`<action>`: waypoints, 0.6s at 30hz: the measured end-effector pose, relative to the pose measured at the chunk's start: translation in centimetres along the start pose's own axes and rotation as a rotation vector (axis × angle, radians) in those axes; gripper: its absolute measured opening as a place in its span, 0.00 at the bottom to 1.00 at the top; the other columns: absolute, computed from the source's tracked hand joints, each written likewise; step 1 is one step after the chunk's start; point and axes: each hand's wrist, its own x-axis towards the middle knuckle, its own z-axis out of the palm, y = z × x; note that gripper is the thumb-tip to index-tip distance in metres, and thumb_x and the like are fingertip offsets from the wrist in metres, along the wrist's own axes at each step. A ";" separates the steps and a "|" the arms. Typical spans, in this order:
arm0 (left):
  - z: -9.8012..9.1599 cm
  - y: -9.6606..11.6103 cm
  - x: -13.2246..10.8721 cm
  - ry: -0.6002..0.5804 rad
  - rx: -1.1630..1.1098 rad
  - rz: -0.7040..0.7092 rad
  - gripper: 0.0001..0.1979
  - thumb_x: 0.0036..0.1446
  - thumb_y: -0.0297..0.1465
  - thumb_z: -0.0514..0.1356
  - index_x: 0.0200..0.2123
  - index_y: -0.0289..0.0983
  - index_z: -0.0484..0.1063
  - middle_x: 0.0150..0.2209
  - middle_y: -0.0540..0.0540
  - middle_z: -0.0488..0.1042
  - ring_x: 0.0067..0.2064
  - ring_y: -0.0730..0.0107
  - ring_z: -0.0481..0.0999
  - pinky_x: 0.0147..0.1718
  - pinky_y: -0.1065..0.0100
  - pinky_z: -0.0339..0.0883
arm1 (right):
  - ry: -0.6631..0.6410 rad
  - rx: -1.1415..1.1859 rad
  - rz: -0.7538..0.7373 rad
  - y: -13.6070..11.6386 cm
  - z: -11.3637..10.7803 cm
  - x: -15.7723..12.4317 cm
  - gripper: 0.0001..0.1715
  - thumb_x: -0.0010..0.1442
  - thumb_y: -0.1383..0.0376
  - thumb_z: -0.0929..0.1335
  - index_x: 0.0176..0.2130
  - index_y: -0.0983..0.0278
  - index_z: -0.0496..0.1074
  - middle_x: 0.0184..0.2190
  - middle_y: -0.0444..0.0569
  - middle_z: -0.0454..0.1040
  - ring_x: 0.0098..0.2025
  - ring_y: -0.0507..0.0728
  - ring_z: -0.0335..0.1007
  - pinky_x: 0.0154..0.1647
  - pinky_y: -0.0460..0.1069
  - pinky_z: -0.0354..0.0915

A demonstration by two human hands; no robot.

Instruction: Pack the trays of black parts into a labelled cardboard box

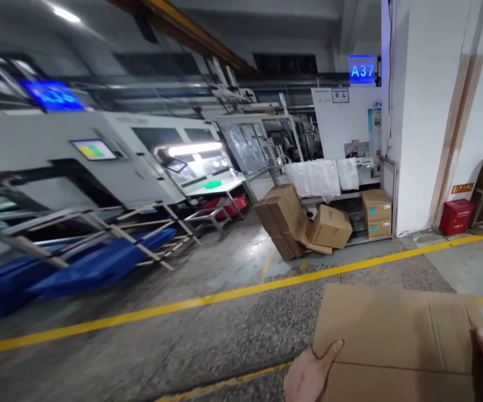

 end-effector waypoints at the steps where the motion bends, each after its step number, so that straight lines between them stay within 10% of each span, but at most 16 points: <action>1: -0.8 1.1 2.7 0.000 0.000 -0.025 0.37 0.61 0.61 0.52 0.53 0.38 0.81 0.53 0.32 0.83 0.59 0.38 0.80 0.54 0.52 0.72 | 0.007 0.001 -0.028 -3.1 0.9 2.6 0.63 0.57 0.25 0.52 0.62 0.68 0.77 0.62 0.67 0.75 0.70 0.76 0.65 0.73 0.64 0.61; 8: -5.4 6.1 23.6 -0.003 0.012 -0.184 0.42 0.59 0.65 0.50 0.50 0.34 0.81 0.53 0.27 0.82 0.59 0.32 0.79 0.54 0.49 0.72 | -0.122 -0.052 -0.009 -24.4 8.2 18.7 0.63 0.63 0.27 0.50 0.63 0.71 0.75 0.61 0.71 0.74 0.68 0.76 0.68 0.69 0.64 0.63; 18: -13.6 15.1 62.1 -0.008 0.142 0.019 0.37 0.64 0.61 0.52 0.49 0.36 0.84 0.50 0.28 0.84 0.56 0.39 0.82 0.50 0.54 0.75 | -0.006 -0.032 0.128 -50.2 17.2 35.0 0.57 0.67 0.31 0.53 0.55 0.77 0.79 0.55 0.76 0.76 0.64 0.77 0.71 0.62 0.62 0.67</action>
